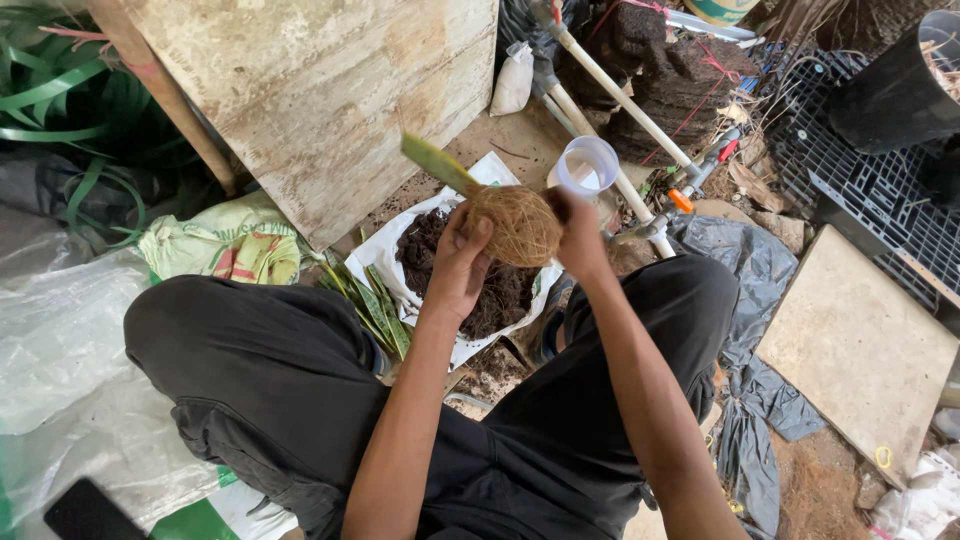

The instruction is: The person sits on the floor and prepares a sprouted coconut for planting by removing fibrous husk material and packing soil around the base. The person then handles a green plant shoot, wrapping it with soil and placing it into the soil bag.

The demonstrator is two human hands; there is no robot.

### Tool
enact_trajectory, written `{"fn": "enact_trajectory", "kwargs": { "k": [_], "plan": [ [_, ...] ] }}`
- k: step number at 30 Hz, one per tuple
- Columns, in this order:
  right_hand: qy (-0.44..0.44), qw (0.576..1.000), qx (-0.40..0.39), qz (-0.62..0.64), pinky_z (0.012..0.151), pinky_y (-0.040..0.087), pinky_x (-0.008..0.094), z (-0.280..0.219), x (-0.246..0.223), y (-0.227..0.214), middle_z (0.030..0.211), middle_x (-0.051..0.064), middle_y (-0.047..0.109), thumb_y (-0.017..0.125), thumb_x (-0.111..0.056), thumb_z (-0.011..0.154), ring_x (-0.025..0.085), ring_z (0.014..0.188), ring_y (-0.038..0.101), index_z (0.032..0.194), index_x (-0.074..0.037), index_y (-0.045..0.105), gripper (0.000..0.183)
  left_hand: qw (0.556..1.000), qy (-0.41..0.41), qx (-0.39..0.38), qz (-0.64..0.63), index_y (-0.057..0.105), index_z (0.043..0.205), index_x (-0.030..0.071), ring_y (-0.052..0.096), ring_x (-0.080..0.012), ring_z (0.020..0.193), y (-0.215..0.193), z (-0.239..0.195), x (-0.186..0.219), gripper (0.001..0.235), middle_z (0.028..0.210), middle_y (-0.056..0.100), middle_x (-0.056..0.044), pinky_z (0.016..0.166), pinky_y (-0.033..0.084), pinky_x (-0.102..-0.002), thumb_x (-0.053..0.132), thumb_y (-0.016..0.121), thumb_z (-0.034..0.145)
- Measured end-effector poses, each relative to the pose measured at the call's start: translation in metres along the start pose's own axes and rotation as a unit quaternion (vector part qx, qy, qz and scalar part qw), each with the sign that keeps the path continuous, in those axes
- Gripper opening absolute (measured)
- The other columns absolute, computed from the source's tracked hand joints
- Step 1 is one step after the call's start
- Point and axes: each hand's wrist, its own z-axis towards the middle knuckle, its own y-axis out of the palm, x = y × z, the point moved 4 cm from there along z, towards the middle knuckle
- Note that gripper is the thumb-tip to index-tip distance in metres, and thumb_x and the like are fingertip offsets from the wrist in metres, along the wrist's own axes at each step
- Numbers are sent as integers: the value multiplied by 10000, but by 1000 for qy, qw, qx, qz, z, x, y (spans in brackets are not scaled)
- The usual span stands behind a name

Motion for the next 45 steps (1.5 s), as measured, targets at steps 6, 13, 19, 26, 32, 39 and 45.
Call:
{"fn": "enact_trajectory", "kwargs": {
  "k": [6, 13, 19, 26, 32, 39, 45],
  "plan": [
    [-12, 975, -219, -22, 797, 587, 362, -22, -13, 62, 959, 143, 762, 665, -30, 859, 248, 867, 726, 1104, 20, 730, 259, 989, 136, 56, -5, 380, 1499, 43, 522, -284, 1327, -1, -4, 13, 980, 1409, 527, -152, 1172, 440, -433, 266, 952, 734],
    [100, 945, -285, 123, 675, 567, 277, -23, -20, 38, 916, 48, 766, 657, -107, 942, 124, 718, 657, 999, -31, 746, 130, 961, 158, 150, 172, 446, 1491, 29, 554, -285, 1333, -22, -4, 29, 970, 1414, 580, -169, 1172, 415, -400, 417, 910, 732],
    [126, 867, -29, 481, 656, 482, 270, -5, 9, -5, 924, 56, 661, 693, -150, 1018, 129, 739, 574, 1003, -34, 644, 127, 971, 87, 101, 197, 446, 1493, 54, 592, -330, 1295, -15, -1, 25, 1045, 1391, 585, -185, 1127, 499, -474, 456, 904, 643],
    [211, 848, 82, 479, 588, 414, 257, 0, 59, -11, 827, 34, 564, 673, -174, 1061, 105, 670, 504, 1135, 19, 666, 207, 990, 47, -45, 127, 409, 1507, -6, 532, -311, 1369, 4, -7, 8, 971, 1454, 532, -203, 1197, 433, -478, 334, 913, 750],
    [259, 918, -14, 301, 828, 588, 217, -20, 61, 25, 1086, 32, 732, 640, -164, 964, 81, 948, 710, 1193, -27, 645, 267, 994, 58, -51, 74, 447, 1475, -31, 566, -298, 1320, 10, -12, 0, 884, 1411, 572, -210, 1182, 438, -447, 288, 907, 790],
    [291, 930, -168, 149, 624, 483, 293, -35, 65, 62, 832, 101, 672, 637, -147, 1023, 160, 701, 600, 1078, 56, 688, 216, 994, 105, 32, -26, 409, 1494, 36, 570, -274, 1281, -8, -3, 7, 911, 1366, 587, -145, 1134, 466, -423, 275, 913, 774],
    [83, 942, -305, 113, 654, 492, 271, -31, 16, 74, 777, 23, 690, 613, -165, 945, 107, 714, 631, 1060, -20, 737, 222, 985, 151, 69, 52, 387, 1503, 39, 547, -267, 1298, -17, -2, 12, 934, 1391, 556, -128, 1125, 456, -428, 328, 911, 786]
  ]
}}
